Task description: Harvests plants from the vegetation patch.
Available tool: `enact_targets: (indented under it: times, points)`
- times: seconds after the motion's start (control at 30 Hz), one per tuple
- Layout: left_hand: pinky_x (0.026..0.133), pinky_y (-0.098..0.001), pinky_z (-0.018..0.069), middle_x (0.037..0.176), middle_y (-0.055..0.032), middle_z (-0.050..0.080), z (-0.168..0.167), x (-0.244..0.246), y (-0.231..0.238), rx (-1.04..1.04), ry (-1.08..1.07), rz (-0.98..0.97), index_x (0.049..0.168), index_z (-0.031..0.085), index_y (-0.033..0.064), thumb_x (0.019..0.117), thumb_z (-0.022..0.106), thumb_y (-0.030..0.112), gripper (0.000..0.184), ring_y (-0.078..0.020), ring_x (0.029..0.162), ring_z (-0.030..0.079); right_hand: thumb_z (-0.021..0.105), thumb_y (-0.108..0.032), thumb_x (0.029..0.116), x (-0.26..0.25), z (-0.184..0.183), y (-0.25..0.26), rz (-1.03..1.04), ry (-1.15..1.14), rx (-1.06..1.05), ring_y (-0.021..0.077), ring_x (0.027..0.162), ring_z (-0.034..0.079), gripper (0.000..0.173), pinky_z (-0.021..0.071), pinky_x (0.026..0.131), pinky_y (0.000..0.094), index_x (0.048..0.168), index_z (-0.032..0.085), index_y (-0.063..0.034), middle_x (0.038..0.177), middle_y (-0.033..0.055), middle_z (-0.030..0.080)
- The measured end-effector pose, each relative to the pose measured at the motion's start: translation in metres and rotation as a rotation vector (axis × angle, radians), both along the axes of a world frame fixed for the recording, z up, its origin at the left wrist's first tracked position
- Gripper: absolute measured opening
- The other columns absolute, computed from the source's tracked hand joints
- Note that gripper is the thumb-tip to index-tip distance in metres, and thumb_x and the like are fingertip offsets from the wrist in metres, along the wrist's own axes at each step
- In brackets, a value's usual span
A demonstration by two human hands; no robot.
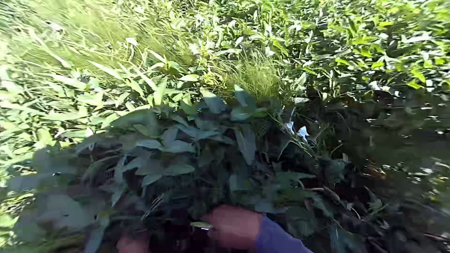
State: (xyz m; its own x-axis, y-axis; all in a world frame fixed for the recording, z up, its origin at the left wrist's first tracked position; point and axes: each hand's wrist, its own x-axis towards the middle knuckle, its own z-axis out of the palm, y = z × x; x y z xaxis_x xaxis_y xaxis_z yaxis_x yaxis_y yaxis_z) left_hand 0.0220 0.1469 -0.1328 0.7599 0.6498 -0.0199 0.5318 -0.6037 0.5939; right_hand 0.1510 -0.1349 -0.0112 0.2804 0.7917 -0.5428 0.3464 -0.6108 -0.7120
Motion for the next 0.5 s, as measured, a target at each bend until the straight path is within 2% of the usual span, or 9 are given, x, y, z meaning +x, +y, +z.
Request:
enact_targets:
  times: [0.03,0.1,0.17,0.23,0.27,0.33,0.37,0.43,0.5]
  points:
    - [0.110,-0.0523,0.0454,0.128,-0.0369,0.061,0.015,0.000,0.004,-0.027,-0.100,0.145,0.130,0.056,-0.0186,0.0939,0.061,0.002,0.042,-0.0414,0.125,0.060,0.054,-0.023,0.1053,0.004,-0.001,0.001,0.001,0.013,0.011,0.0418,0.110,0.066,0.036,0.0520,0.093,0.0620,0.136,0.060,-0.0049,0.117,0.0240,0.067]
    - [0.104,-0.0454,0.0510,0.123,-0.0293,0.065,0.060,0.010,0.016,-0.059,-0.242,0.414,0.127,0.059,-0.0152,0.0963,0.056,-0.003,0.033,-0.0303,0.117,0.065,0.052,-0.026,0.1060,0.007,-0.005,0.011,0.040,0.036,0.025,0.0417,0.111,0.065,0.038,0.0507,0.094,0.0623,0.138,0.058,-0.0057,0.118,0.0241,0.067]
    - [0.089,-0.0385,0.0571,0.114,-0.0199,0.065,0.109,0.007,0.040,-0.148,-0.398,0.583,0.128,0.056,-0.0099,0.1027,0.050,0.001,0.028,-0.0195,0.101,0.066,0.050,-0.028,0.1066,0.008,-0.014,0.024,0.088,0.036,0.032,0.0407,0.111,0.065,0.040,0.0509,0.094,0.0620,0.141,0.056,-0.0075,0.119,0.0233,0.066]
    - [0.078,-0.0381,0.0591,0.107,-0.0130,0.065,0.153,-0.011,0.069,-0.253,-0.573,0.644,0.130,0.053,-0.0042,0.1077,0.046,0.011,0.028,-0.0167,0.090,0.066,0.049,-0.029,0.1075,0.007,-0.020,0.038,0.127,0.036,0.035,0.0407,0.113,0.064,0.042,0.0503,0.096,0.0615,0.144,0.054,-0.0077,0.122,0.0237,0.065]
    - [0.076,-0.0376,0.0594,0.104,-0.0095,0.066,0.173,-0.023,0.082,-0.300,-0.649,0.657,0.129,0.055,-0.0003,0.1099,0.046,0.019,0.029,-0.0155,0.087,0.067,0.048,-0.029,0.1078,0.006,-0.021,0.044,0.139,0.034,0.029,0.0408,0.115,0.064,0.043,0.0495,0.098,0.0614,0.145,0.053,-0.0081,0.124,0.0238,0.065]
    - [0.076,-0.0409,0.0579,0.104,-0.0100,0.064,0.208,-0.044,0.102,-0.279,-0.749,0.725,0.131,0.053,0.0010,0.1102,0.043,0.021,0.031,-0.0175,0.086,0.065,0.048,-0.030,0.1082,0.008,-0.021,0.054,0.129,0.034,0.016,0.0407,0.117,0.063,0.044,0.0488,0.099,0.0612,0.147,0.052,-0.0104,0.128,0.0237,0.063]
    - [0.075,-0.0377,0.0573,0.102,-0.0071,0.063,0.220,-0.054,0.107,-0.265,-0.788,0.726,0.129,0.053,0.0031,0.1101,0.042,0.021,0.028,-0.0147,0.084,0.063,0.048,-0.029,0.1081,0.009,-0.020,0.057,0.115,0.025,0.020,0.0408,0.117,0.063,0.044,0.0490,0.099,0.0610,0.147,0.052,-0.0108,0.127,0.0238,0.064]
    - [0.065,-0.0283,0.0581,0.089,-0.0004,0.065,0.238,-0.066,0.105,-0.329,-0.849,0.658,0.116,0.057,0.0097,0.1102,0.042,0.022,0.020,-0.0085,0.074,0.065,0.048,-0.028,0.1079,0.013,-0.019,0.062,0.090,0.002,0.043,0.0398,0.119,0.062,0.043,0.0481,0.101,0.0596,0.147,0.053,-0.0107,0.129,0.0230,0.064]
    - [0.062,-0.0248,0.0559,0.084,0.0009,0.065,0.243,-0.065,0.084,-0.390,-0.768,0.586,0.113,0.060,0.0087,0.1110,0.043,0.024,0.023,-0.0061,0.070,0.063,0.049,-0.026,0.1075,0.020,-0.019,0.062,0.071,-0.016,0.079,0.0387,0.114,0.064,0.039,0.0497,0.099,0.0585,0.142,0.056,-0.0088,0.124,0.0226,0.065]
